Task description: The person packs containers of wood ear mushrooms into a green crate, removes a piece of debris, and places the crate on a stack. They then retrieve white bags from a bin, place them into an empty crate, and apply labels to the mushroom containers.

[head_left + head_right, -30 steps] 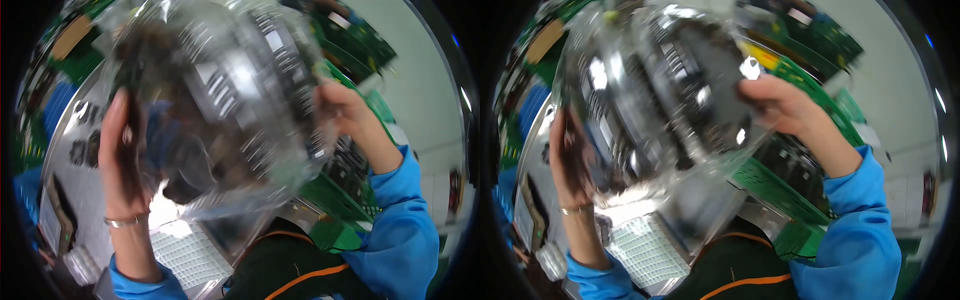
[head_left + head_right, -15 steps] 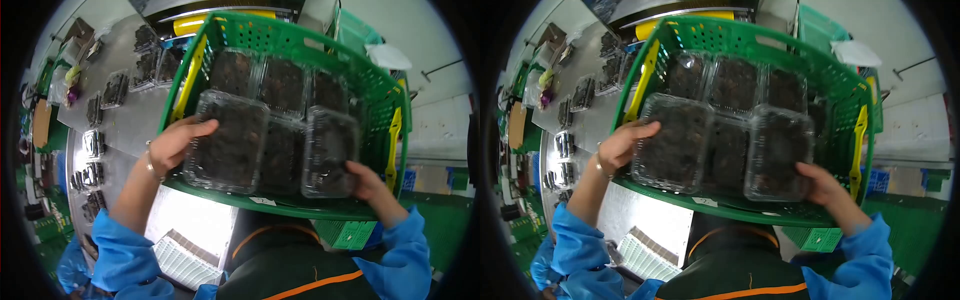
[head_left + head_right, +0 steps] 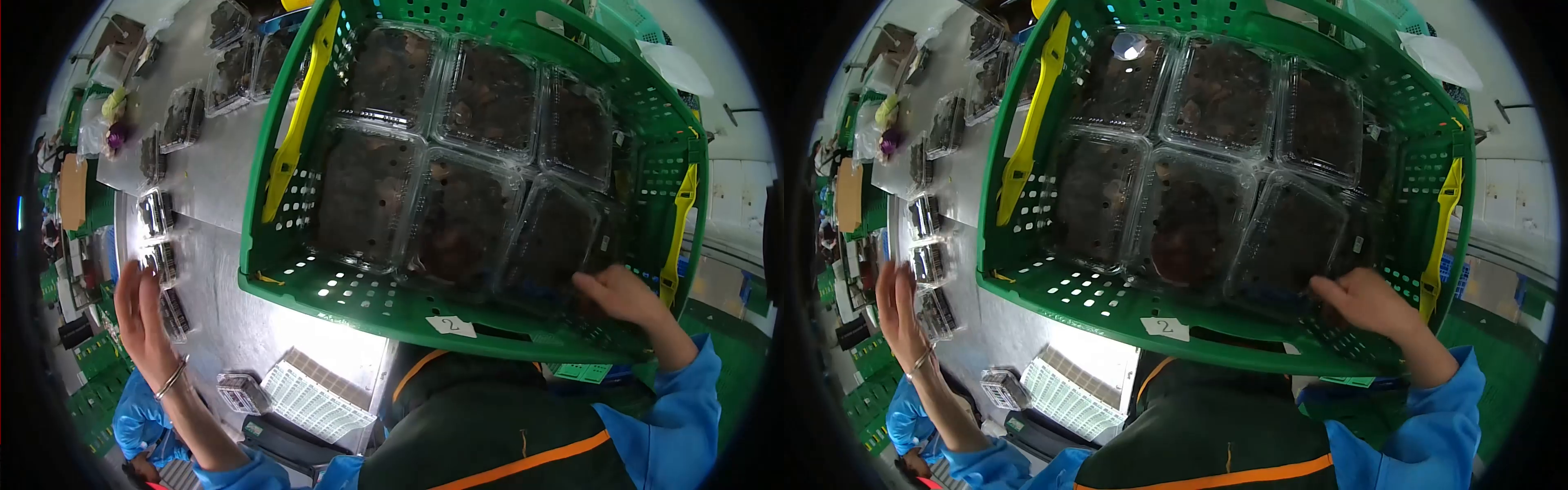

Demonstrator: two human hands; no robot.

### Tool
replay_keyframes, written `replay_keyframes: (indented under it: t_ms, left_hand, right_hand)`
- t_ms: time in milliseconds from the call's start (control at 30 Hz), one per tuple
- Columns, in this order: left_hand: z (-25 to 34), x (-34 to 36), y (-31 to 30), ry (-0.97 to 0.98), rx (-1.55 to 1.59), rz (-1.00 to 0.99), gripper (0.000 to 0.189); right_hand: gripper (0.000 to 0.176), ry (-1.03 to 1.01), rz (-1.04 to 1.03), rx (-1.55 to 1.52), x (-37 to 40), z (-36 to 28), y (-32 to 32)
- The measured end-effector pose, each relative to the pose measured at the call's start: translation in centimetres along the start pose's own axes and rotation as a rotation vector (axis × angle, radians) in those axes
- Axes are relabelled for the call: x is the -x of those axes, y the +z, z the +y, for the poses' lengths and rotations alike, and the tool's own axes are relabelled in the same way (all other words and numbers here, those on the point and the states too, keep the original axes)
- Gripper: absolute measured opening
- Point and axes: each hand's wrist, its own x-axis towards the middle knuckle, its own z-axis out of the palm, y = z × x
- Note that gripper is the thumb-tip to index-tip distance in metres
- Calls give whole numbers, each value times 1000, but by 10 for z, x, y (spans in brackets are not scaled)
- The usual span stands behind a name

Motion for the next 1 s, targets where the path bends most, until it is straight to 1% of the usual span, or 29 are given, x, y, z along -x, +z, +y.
replay_keyframes:
  t_ms: [33,67,100,133,167,200,233,267,300,367,433,467,500,533,567,633,667,700,733,767,800,833,867,900,933,967,1000]
  left_hand:
    - [-49,5,-37,-38,-57,79,39]
    - [-117,17,-83,-95,-281,116,42]
    - [-191,42,-125,-134,-452,143,51]
    - [-268,74,-166,-288,-707,185,60]
    - [-327,111,-193,-656,-974,185,65]
    - [-363,143,-204,-940,-1100,130,65]
    - [-380,169,-206,-1126,-1088,55,66]
    - [-394,182,-205,-1175,-1029,25,66]
    - [-403,187,-201,-1162,-968,16,66]
    - [-393,167,-182,-1029,-850,27,66]
    - [-365,139,-166,-885,-645,7,67]
    - [-325,129,-165,-866,-328,-32,68]
    - [-293,112,-167,-826,-20,-59,70]
    - [-306,111,-177,-704,88,39,70]
    - [-324,115,-185,-583,187,143,72]
    - [-329,137,-194,-107,-798,346,81]
    - [-342,157,-188,-405,-1099,378,96]
    - [-347,166,-184,-748,-953,321,110]
    - [-401,196,-184,-850,-695,362,115]
    - [-399,198,-181,-1095,-302,337,116]
    - [-395,201,-174,-981,-31,427,113]
    - [-389,202,-168,-867,5,512,108]
    - [-374,195,-165,-886,-79,481,102]
    - [-358,189,-162,-885,-7,512,98]
    - [-350,184,-158,-888,63,548,93]
    - [-354,180,-157,-944,123,471,87]
    - [-358,178,-156,-992,182,387,82]
  right_hand:
    - [42,-46,30,-175,9,-13,-9]
    - [40,-94,64,-348,18,-28,-18]
    - [37,-222,106,-382,25,-43,-25]
    - [31,-331,163,-444,33,-60,-29]
    - [27,-401,232,-434,43,-82,-34]
    - [24,-527,305,-440,53,-107,-36]
    - [24,-664,353,-376,63,-135,-40]
    - [25,-754,403,-307,75,-165,-41]
    - [26,-806,393,-270,85,-196,-42]
    - [22,-1056,362,-158,89,-257,-34]
    - [26,-1245,193,-98,77,-327,-15]
    - [26,-1171,177,22,81,-369,3]
    - [26,-1241,82,9,61,-409,23]
    - [28,-1151,-51,9,56,-446,42]
    - [34,-1151,-100,23,42,-478,64]
    - [48,-1151,-115,172,-12,-550,108]
    - [57,-1087,-24,170,-35,-578,130]
    - [64,-986,-26,202,-55,-604,146]
    - [69,-955,-12,37,-70,-616,163]
    - [73,-867,1,-80,-97,-631,180]
    - [58,-737,22,-233,-117,-645,196]
    - [60,-659,13,-293,-133,-656,215]
    - [62,-565,4,-354,-143,-666,234]
    - [62,-568,-15,-316,-145,-678,255]
    - [61,-495,-106,-488,-148,-689,277]
    - [61,-401,-199,-658,-153,-696,301]
    - [61,-385,-224,-626,-151,-704,325]
